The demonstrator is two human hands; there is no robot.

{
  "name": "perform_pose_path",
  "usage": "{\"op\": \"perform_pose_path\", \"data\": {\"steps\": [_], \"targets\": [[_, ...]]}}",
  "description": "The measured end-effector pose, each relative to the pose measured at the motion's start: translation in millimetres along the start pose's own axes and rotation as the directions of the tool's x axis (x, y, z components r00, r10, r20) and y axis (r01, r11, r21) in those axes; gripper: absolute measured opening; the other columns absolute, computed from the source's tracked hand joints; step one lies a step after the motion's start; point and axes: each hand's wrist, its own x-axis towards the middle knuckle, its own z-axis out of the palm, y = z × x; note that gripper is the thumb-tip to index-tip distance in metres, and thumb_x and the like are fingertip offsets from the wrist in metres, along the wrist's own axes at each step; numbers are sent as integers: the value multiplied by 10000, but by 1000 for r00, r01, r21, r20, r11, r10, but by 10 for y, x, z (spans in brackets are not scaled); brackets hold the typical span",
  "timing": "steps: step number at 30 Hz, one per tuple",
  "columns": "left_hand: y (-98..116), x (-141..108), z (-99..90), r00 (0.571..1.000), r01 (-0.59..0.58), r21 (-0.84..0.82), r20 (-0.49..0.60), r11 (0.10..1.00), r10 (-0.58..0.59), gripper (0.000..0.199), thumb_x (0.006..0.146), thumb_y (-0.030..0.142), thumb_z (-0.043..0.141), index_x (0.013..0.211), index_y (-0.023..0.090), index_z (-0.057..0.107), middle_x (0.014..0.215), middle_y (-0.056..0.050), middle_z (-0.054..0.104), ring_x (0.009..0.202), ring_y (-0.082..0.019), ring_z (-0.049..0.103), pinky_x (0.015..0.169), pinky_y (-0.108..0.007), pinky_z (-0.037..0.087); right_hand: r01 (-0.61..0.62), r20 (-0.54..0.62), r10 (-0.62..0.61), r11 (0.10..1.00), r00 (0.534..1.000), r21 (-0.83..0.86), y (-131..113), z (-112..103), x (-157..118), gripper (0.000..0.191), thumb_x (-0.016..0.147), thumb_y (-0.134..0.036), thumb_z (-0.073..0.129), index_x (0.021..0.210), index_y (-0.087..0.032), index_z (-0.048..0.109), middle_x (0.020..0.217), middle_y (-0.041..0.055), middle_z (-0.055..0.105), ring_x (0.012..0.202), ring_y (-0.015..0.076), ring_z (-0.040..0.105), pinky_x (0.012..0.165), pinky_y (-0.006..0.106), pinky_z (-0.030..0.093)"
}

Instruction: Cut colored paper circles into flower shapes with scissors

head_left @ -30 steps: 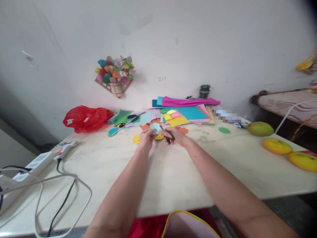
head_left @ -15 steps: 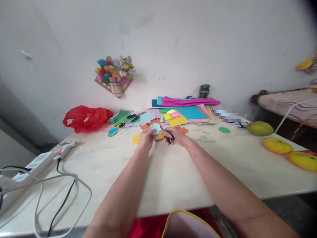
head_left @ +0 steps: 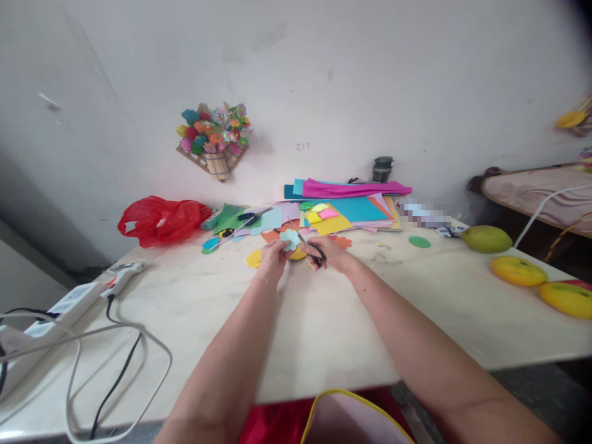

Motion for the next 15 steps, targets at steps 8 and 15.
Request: {"op": "perform_pose_path", "data": {"steps": [8, 15], "targets": [[23, 47, -62, 1000, 28, 36, 2, 999, -28, 126, 519, 42, 663, 574, 124, 585, 616, -30, 623, 579, -130, 600, 584, -259, 527, -22, 0, 22, 1000, 1000, -18, 0, -4, 6, 314, 740, -426, 643, 674, -166, 480, 473, -37, 532, 346, 68, 482, 285, 151, 269], [65, 49, -89, 998, 70, 65, -3, 995, -70, 131, 518, 39, 653, 596, 129, 599, 621, -39, 625, 566, -133, 594, 564, -257, 516, -49, 15, 50, 997, 999, -68, 36, -37, 38, 296, 728, -396, 667, 672, -162, 494, 475, -30, 546, 324, 68, 475, 260, 155, 255]]}}
